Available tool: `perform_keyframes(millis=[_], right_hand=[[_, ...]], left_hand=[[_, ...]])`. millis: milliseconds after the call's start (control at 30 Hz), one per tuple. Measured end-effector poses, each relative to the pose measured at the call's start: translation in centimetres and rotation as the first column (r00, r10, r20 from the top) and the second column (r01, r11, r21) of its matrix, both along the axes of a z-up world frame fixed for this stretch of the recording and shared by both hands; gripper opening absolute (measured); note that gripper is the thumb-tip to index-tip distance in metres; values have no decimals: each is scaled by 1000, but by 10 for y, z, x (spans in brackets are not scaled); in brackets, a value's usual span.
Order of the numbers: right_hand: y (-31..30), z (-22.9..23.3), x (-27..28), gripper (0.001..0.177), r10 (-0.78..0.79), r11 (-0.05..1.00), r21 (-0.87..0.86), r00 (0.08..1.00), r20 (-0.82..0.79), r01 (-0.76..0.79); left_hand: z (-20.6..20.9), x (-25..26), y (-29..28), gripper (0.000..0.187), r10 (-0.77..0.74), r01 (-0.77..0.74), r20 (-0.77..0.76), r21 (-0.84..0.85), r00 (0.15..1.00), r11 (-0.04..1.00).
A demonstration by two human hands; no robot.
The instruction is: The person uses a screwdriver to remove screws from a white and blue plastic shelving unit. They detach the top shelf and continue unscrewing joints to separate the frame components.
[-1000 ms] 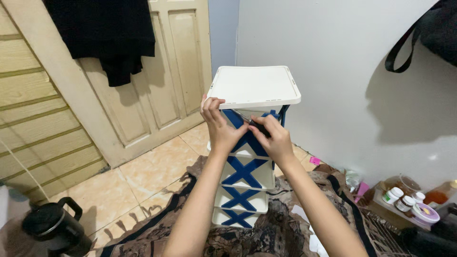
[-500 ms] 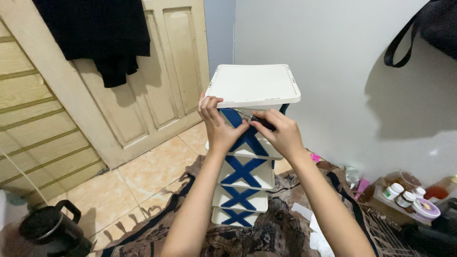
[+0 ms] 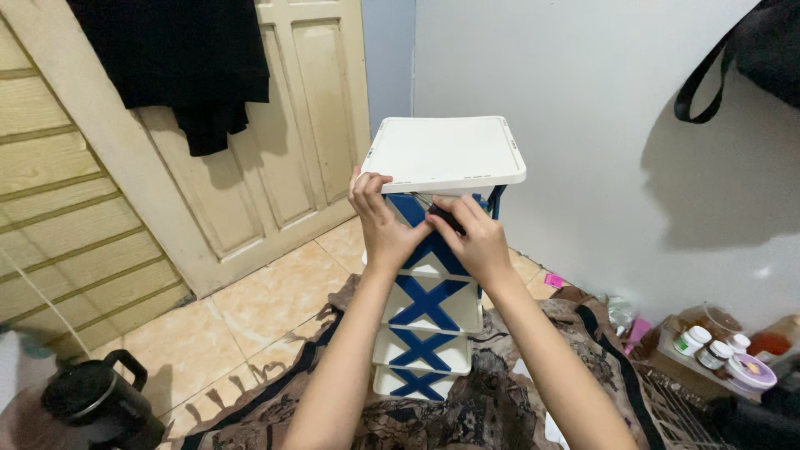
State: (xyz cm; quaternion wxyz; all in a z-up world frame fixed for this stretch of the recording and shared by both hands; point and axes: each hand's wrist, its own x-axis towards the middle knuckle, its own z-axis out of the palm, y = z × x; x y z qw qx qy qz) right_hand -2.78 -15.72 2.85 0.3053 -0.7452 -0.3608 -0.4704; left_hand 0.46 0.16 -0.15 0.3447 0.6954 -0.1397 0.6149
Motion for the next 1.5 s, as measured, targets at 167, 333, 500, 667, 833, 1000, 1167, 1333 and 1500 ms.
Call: perform_keyframes(millis=[167,333,500,667,833,1000,1167,1333,1500], right_hand=[[-13,-15,-14,29,-91,995,39,995,-37,92],[-51,-38,-9,25,-168,973,115,959,-228,198],[-75,-74,12,31,-217,939,183,915,-341,291],[-58,-121,23,55,-115,961,181,899,-422,208],[-61,-155,43,64,67,876,407,772,-632,258],[-92,-172,91,58,387,616,764,771,-507,193],[-111,-177,139,44,367,612,758,770,-522,223],[-108,-165,170,24,587,527,831,630,-509,179],[-102,-152,203,10,642,496,845,571,-512,200]], left_hand=[[3,-2,6,88,50,-49,-15,46,999,998],[-19,6,36,99,-37,43,-55,107,998,993],[-96,50,67,77,-178,35,-348,-379,920,925],[-168,98,70,63,-739,478,-254,-624,623,618],[-166,68,53,64,-698,400,-331,-631,635,664],[-114,-22,0,72,-549,106,-584,-621,598,776],[-93,-102,-83,96,-572,147,-437,-691,694,707],[-99,-148,-126,98,-436,168,-431,-532,790,830],[-96,-159,-134,98,-390,197,-478,-403,787,894]])
